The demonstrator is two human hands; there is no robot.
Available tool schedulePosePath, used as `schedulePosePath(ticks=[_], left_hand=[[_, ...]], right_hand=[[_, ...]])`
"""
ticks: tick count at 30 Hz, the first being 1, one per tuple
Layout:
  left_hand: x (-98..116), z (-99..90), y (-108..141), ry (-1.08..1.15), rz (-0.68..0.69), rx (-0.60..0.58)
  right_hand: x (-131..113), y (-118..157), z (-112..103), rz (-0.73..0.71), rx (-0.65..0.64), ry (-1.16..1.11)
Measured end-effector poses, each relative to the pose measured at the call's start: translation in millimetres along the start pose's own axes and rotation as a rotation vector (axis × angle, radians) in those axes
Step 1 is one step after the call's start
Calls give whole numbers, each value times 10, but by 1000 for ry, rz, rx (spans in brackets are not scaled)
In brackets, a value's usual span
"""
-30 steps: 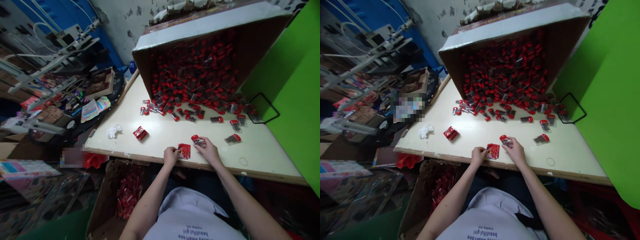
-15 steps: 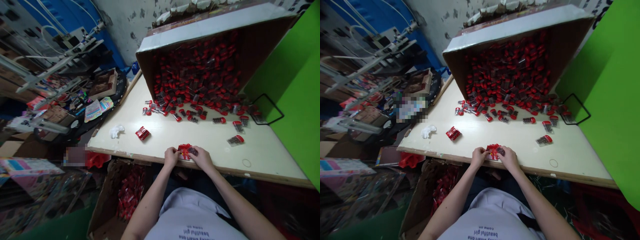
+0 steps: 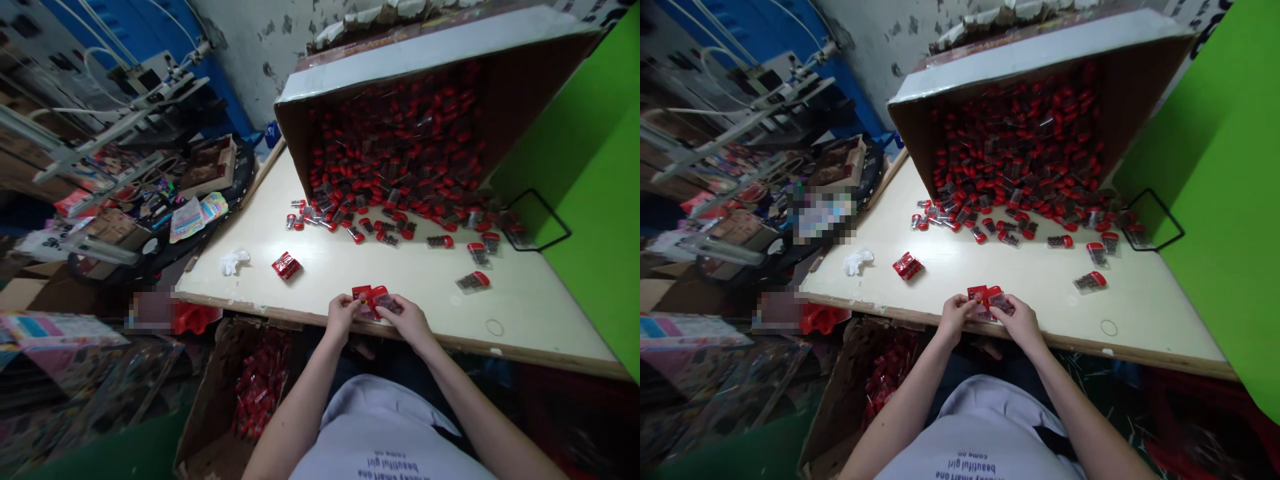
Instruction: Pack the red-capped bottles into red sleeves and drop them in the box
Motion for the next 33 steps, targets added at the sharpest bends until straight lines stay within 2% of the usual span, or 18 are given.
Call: schedulePosePath(ticks=[5, 9, 11, 20, 26, 29, 33], left_hand=[[41, -32, 110, 249, -113, -6], [122, 15, 153, 475, -175, -105], [160, 29, 157, 504, -191, -123], [279, -65, 82, 600, -196, 41], [336, -29, 116, 734, -231, 81], [382, 23, 189, 793, -251, 77], [435, 66, 302, 823, -323, 64]], right_hand=[[-131, 36, 10, -4, -15, -75], [-263, 86, -22, -18, -38, -99], [-324, 125, -37, -19, -59, -124], [-467, 287, -84, -31, -88, -122], [-459, 399, 129, -54, -215, -89], [-448, 396, 189, -56, -175, -59], [-431, 331, 152, -47, -89, -63]])
Point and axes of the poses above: each hand's wrist, its own y-axis away from the middle knuckle, its own z-axis out of the palm, x = y × z, the point moved 4 cm from there along -y, towards the middle knuckle, and after that the axes turned 8 degrees about z, right-handed, at the moved point
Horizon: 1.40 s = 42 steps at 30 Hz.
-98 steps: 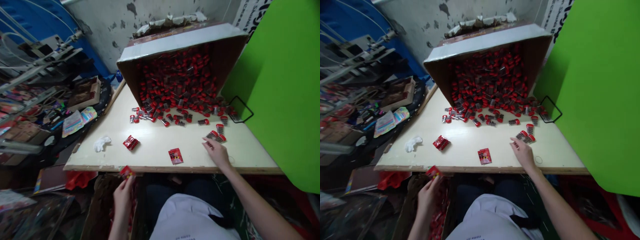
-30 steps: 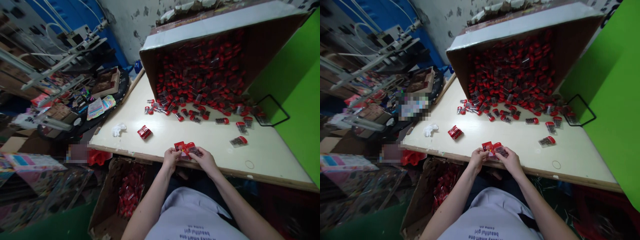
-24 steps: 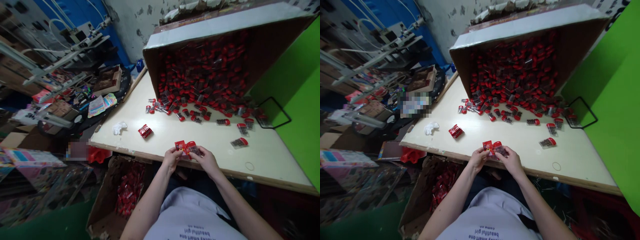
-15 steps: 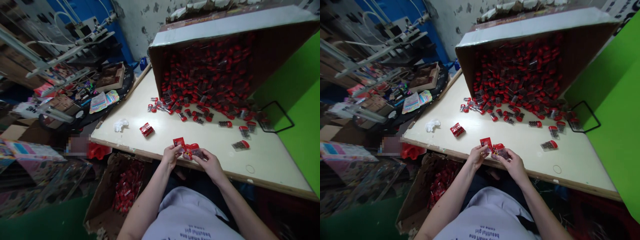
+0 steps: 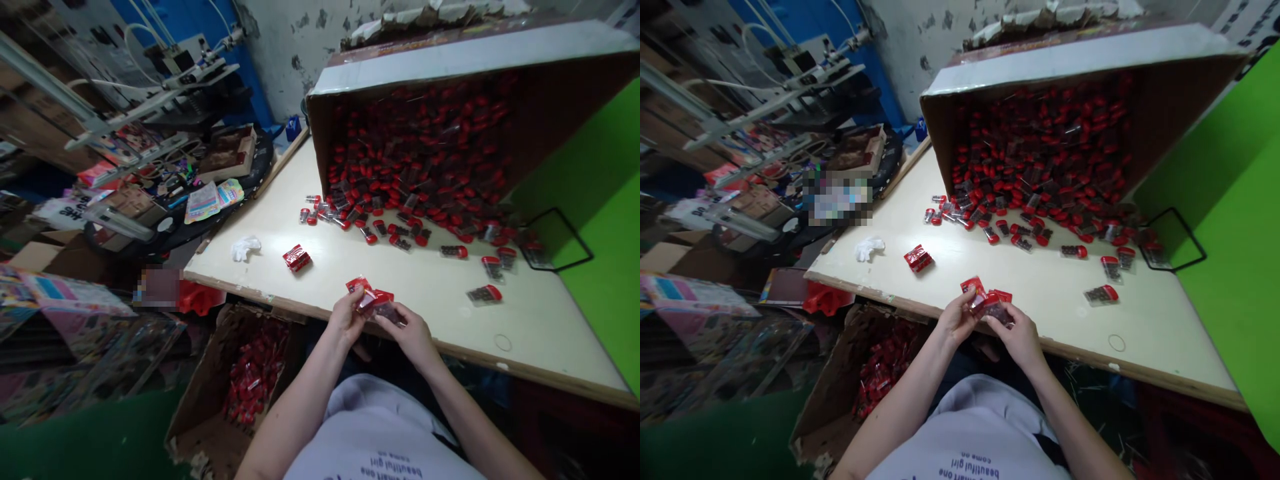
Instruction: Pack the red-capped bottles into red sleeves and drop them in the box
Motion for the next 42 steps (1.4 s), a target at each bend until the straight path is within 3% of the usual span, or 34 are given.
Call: schedulePosePath(ticks=[6, 13, 22, 30, 36, 42], left_hand=[[48, -8, 12, 13, 72, 23], [21, 21, 62, -39, 127, -67], [43, 2, 70, -52, 116, -37], [126, 22, 25, 18, 34, 95], [95, 79, 78, 114, -18, 82], [103, 125, 141, 123, -40, 60]], right_hand=[[-84, 66, -67, -4, -2, -54], [-76, 110, 2, -21, -26, -16], [-55, 100, -38, -18, -25, 5], [-61, 127, -79, -27, 1, 7], [-44, 77, 43, -5, -25, -69], [-47, 60, 43, 41, 57, -139]])
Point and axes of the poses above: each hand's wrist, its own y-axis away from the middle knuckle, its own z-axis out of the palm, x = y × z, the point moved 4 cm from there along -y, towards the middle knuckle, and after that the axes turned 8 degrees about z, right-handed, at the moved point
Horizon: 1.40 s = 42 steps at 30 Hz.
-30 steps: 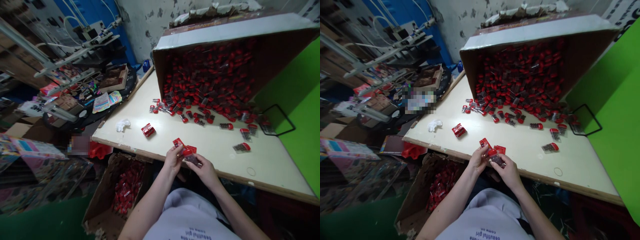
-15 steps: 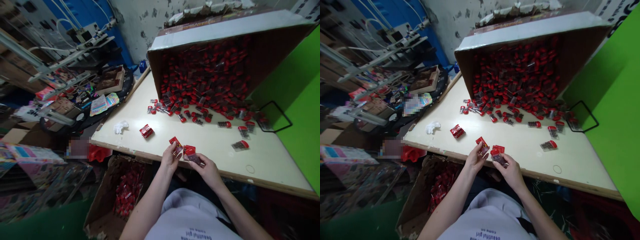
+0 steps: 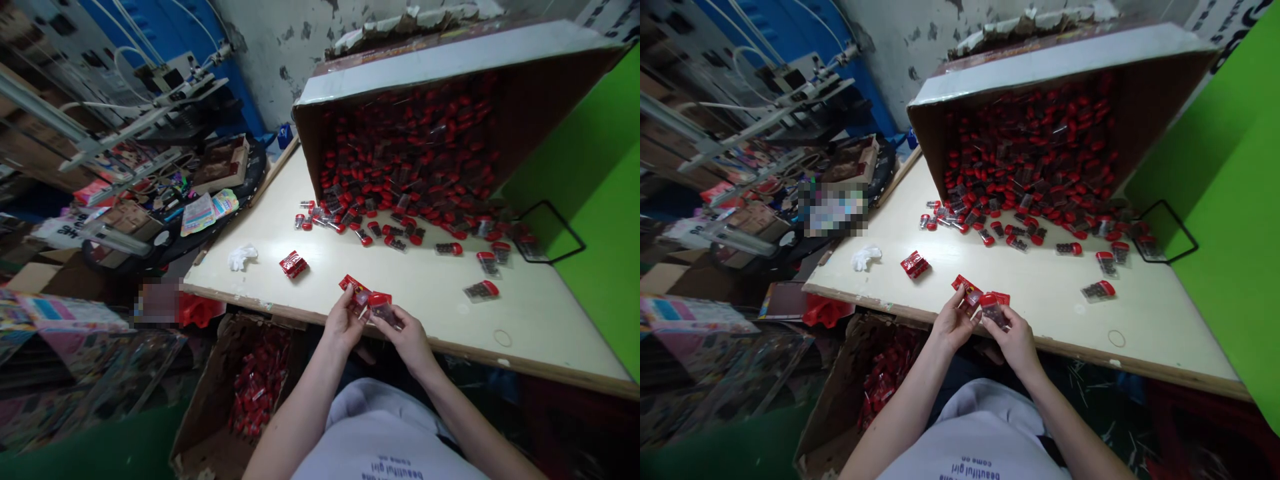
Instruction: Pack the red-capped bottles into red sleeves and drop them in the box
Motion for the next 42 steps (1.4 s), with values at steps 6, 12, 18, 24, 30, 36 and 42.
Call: schedulePosePath(ticks=[6, 12, 18, 24, 30, 36, 42], left_hand=[[-3, 12, 11, -12, 10, -1], [-47, -29, -43, -18, 37, -21], [19, -33, -43, -17, 56, 13], [74, -9, -11, -59, 48, 74], [-10, -41, -44, -10, 9, 14], [-22, -59, -37, -5, -12, 2], [-74, -38, -24, -9, -2, -12]], right_hand=[[15, 5, 3, 13, 15, -18], [-16, 21, 30, 19, -11, -64], [-40, 53, 23, -9, -22, -21], [-64, 78, -8, -42, 51, 34], [-98, 75, 20, -64, 119, 54], [-85, 57, 23, -66, 121, 86], [-58, 67, 44, -22, 98, 67]])
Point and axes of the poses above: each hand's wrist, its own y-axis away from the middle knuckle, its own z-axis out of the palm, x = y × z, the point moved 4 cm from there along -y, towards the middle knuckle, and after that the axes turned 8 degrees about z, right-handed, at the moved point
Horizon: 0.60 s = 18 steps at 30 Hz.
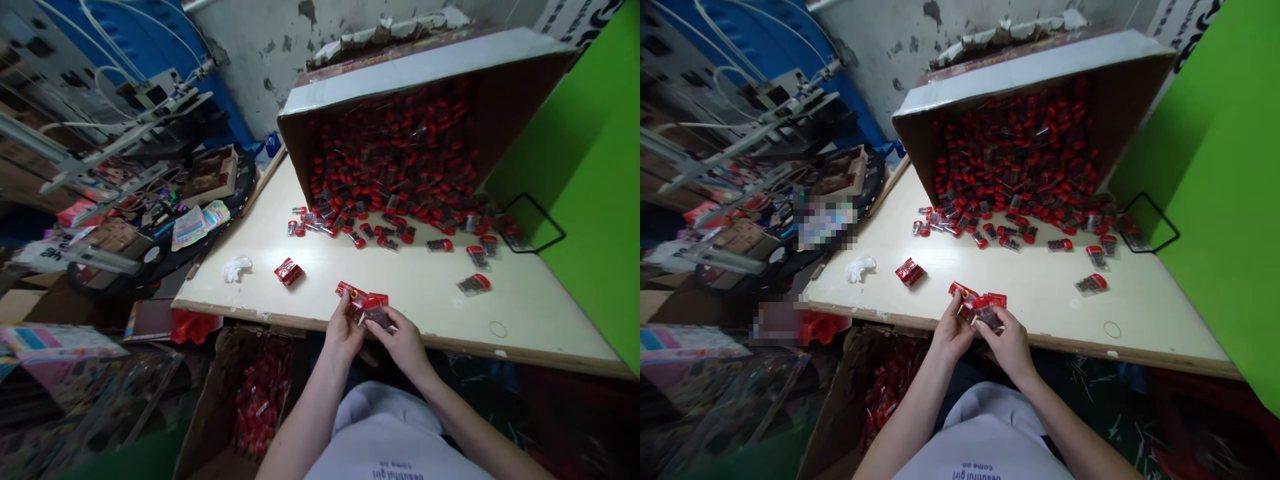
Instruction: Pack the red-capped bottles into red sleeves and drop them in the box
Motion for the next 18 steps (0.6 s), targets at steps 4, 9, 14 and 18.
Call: schedulePosePath(ticks=[4, 9, 14, 18], left_hand=[[-50, -24, -17, -44, 65, -41], [-31, -24, 10, -143, 176, -141], [-17, -11, 90, -201, 187, -224], [-57, -58, 91, -276, 187, -262]], right_hand=[[-21, 20, 45, 63, -139, -129], [-88, 25, 67, 104, -315, -247], [-68, -12, 58, 93, -369, -175], [-24, -33, 56, 37, -323, -104]])
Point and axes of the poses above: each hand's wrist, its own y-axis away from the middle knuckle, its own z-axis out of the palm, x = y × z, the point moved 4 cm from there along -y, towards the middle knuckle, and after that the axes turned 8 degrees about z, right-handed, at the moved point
